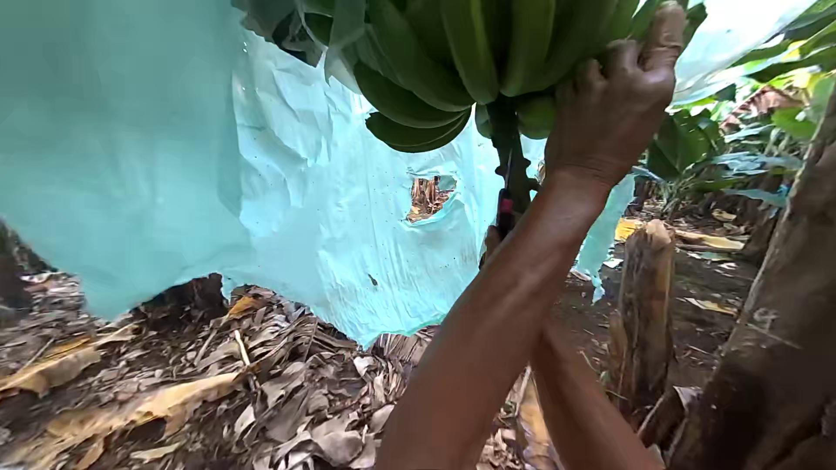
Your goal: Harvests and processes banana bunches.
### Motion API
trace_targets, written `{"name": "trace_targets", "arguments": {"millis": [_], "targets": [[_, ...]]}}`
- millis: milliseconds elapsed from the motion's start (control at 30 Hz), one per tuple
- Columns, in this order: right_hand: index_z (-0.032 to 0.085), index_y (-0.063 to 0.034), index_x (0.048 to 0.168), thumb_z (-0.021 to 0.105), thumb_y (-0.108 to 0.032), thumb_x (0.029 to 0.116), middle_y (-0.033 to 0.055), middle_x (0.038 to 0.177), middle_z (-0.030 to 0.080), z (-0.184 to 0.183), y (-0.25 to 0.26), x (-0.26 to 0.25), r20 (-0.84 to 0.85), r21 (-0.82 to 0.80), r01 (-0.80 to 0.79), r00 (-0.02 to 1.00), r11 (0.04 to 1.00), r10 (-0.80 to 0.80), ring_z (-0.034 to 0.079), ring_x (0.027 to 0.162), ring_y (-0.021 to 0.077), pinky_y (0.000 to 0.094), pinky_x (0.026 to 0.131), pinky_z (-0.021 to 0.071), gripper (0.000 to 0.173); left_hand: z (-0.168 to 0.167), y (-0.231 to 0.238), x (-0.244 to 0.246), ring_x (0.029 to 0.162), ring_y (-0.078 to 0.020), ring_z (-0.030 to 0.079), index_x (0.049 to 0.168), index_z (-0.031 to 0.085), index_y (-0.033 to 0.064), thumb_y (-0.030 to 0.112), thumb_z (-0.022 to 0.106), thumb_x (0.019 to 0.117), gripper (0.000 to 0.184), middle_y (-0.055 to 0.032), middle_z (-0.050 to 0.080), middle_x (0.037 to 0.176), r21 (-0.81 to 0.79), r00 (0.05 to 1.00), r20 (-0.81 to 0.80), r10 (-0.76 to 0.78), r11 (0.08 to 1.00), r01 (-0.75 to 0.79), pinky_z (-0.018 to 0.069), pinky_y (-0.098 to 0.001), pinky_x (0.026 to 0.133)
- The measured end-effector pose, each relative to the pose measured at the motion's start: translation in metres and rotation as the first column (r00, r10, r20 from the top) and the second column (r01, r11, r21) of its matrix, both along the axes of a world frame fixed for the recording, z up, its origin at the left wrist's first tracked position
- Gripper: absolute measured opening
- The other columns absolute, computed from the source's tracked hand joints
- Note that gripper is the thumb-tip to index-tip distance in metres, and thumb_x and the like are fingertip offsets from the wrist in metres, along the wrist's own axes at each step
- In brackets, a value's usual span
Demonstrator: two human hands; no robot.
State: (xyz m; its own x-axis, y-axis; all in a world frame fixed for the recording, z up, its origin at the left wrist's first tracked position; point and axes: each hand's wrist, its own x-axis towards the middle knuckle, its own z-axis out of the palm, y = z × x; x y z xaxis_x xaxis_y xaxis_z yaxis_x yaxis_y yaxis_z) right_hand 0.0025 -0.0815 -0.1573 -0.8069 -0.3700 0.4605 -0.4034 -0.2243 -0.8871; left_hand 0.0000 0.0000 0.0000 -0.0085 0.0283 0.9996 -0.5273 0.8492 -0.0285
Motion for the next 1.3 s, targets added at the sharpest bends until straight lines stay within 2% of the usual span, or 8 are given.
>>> {"name": "trace_targets", "arguments": {"millis": [133,200,333,633,800,900,1033,1300], "targets": [[0.059,0.0137,0.129,0.06,-0.01,0.0978,0.03,0.12,0.066,-0.035,0.04,-0.017,-0.607,0.304,0.055,0.78,0.951,0.149,0.067,0.114,0.0343,0.0443,0.102,0.0516,0.039,-0.002,-0.013,-0.009,0.097,-0.0272,0.068,0.153,0.053,0.0212,0.015,0.057,0.1,0.053,-0.0121,0.071,0.111,-0.021,0.999,-0.006,0.042,0.999,-0.042,0.0548,-0.0346,0.079],[0.049,0.0088,0.141,0.052,-0.016,0.1068,0.0256,0.127,0.063,-0.028,0.042,-0.018,-0.557,0.427,-0.042,0.775,0.903,0.299,0.065,0.115,0.0259,0.0381,0.102,0.0497,0.043,-0.003,-0.02,-0.015,0.094,-0.0269,0.067,0.152,0.053,0.0202,0.014,0.056,0.1003,0.052,-0.0126,0.07,0.111,-0.048,0.997,-0.02,0.069,0.996,-0.07,0.0537,-0.0341,0.076],[0.058,0.0103,0.13,0.055,-0.014,0.1006,0.0247,0.102,0.069,-0.029,-0.024,-0.03,-0.584,-0.122,0.043,0.805,0.992,-0.107,0.069,0.086,0.025,0.0383,0.08,0.0567,0.038,-0.003,-0.025,-0.021,0.099,-0.0291,0.067,0.156,0.048,0.0198,0.013,0.054,0.1008,0.056,-0.0139,0.069,0.117,-0.01,0.992,0.053,0.112,0.994,-0.112,0.0538,-0.0362,0.079],[0.054,0.0121,0.13,0.052,-0.014,0.1003,0.0242,0.1,0.07,0.001,-0.037,-0.036,-0.674,-0.199,0.143,0.698,0.97,-0.241,0.071,0.086,0.0314,0.0459,0.08,0.058,0.04,-0.005,-0.028,-0.039,0.096,-0.0296,0.066,0.156,0.048,0.019,0.016,0.054,0.1014,0.055,-0.0135,0.069,0.114,-0.026,0.976,0.043,0.211,0.977,-0.21,0.0532,-0.0368,0.075],[0.039,0.0066,0.145,0.043,-0.025,0.109,0.0238,0.122,0.065,0.059,-0.003,-0.011,-0.596,0.371,0.176,0.798,0.912,0.088,0.07,0.108,0.0316,0.0467,0.094,0.0547,0.048,-0.003,-0.035,-0.052,0.099,-0.0301,0.066,0.156,0.047,0.0189,0.016,0.054,0.1007,0.056,-0.0133,0.069,0.117,-0.025,0.967,0.071,0.243,0.97,-0.242,0.0526,-0.0374,0.076],[0.059,0.0108,0.124,0.054,-0.02,0.1035,0.0239,0.099,0.069,0.0,-0.028,-0.033,-0.661,0.213,-0.037,0.73,0.976,0.172,0.07,0.085,0.0307,0.0479,0.076,0.0585,0.037,-0.006,-0.048,-0.052,0.108,-0.0371,0.067,0.158,0.045,0.0153,0.007,0.057,0.0982,0.061,-0.019,0.067,0.128,0.006,0.975,0.165,0.149,0.988,-0.152,0.0557,-0.0452,0.085],[0.049,0.0001,0.138,0.052,-0.027,0.1041,0.0137,0.093,0.068,-0.138,0.109,-0.06,-0.116,0.476,-0.544,0.74,0.691,0.663,0.069,0.076,0.0228,0.0459,0.072,0.0606,0.043,-0.02,-0.053,-0.041,0.121,-0.0431,0.062,0.156,0.047,0.015,-0.004,0.054,0.0948,0.065,-0.0219,0.064,0.134,0.078,0.938,0.34,0.068,0.992,-0.1,0.0525,-0.0538,0.099],[0.046,0.002,0.143,0.057,-0.016,0.0956,0.0223,0.094,0.069,-0.368,0.332,-0.126,0.417,0.563,-0.549,0.834,0.618,0.361,0.069,0.074,0.0331,0.0557,0.069,0.0586,0.052,-0.076,-0.018,0.017,0.116,-0.0425,0.062,0.146,0.056,0.0123,-0.006,0.054,0.0961,0.053,-0.0211,0.067,0.123,-0.071,0.785,0.608,0.119,0.993,-0.095,0.0506,-0.0537,0.101]]}}
